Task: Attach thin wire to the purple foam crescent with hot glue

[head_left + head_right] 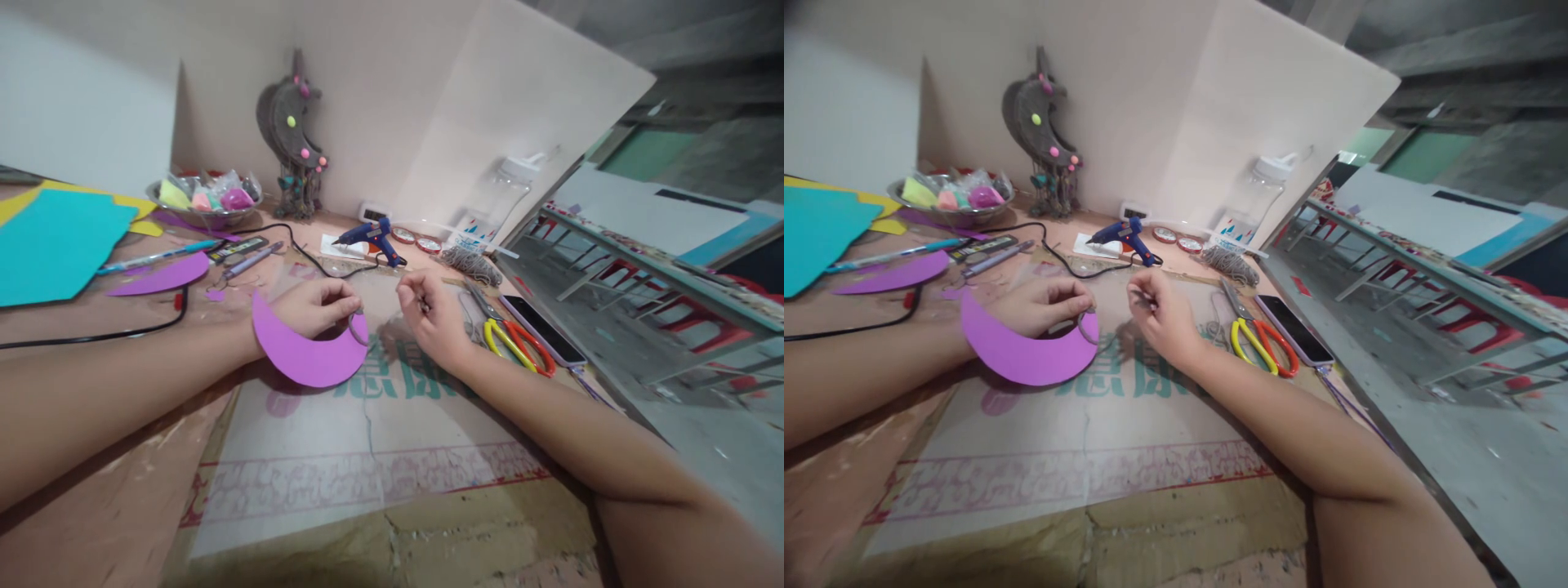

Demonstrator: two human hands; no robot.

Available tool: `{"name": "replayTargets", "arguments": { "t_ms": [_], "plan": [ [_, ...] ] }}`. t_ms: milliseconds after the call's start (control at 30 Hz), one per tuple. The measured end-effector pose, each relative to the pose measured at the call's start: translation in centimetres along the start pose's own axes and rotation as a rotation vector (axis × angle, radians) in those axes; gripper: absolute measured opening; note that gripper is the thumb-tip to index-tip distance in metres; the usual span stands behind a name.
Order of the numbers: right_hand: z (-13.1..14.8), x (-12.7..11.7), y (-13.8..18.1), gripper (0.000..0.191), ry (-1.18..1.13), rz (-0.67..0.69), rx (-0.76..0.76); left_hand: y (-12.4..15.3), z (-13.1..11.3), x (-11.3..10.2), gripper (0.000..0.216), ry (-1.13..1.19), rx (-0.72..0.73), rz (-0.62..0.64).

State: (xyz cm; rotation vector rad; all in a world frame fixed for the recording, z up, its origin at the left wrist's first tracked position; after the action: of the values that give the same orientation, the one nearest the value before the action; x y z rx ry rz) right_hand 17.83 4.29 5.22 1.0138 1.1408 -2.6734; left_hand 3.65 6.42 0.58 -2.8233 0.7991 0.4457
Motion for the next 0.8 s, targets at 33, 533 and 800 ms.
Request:
{"name": "replayTargets", "arguments": {
  "t_ms": [33,533,800],
  "plan": [
    [-0.6,-0.3,-0.2,0.016,-0.020,-0.035,0.042,0.0,0.0,0.0,0.020,-0.006,-0.007,-0.005],
    [2.6,2.0,0.9,0.036,0.377,0.249,-0.375,0.1,-0.4,-0.1,0.022,-0.014,0.002,-0.005],
    [2.2,1.9,0.7,0.025,0.497,0.234,-0.463,0.1,0.0,-0.2,0.021,-0.032,0.013,-0.006]
  ]
}}
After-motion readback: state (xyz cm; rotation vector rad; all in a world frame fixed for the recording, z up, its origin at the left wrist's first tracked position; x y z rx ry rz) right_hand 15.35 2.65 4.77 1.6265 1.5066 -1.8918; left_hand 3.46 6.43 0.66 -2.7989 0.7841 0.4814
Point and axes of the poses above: each hand's wrist, its own y-axis away from the middle knuckle, its own x-axis out of the palm, z = x × y, the point moved 8 cm from there along -y, towards the middle knuckle, and after that the axes turned 2 degrees about -y, right-handed, at the moved point
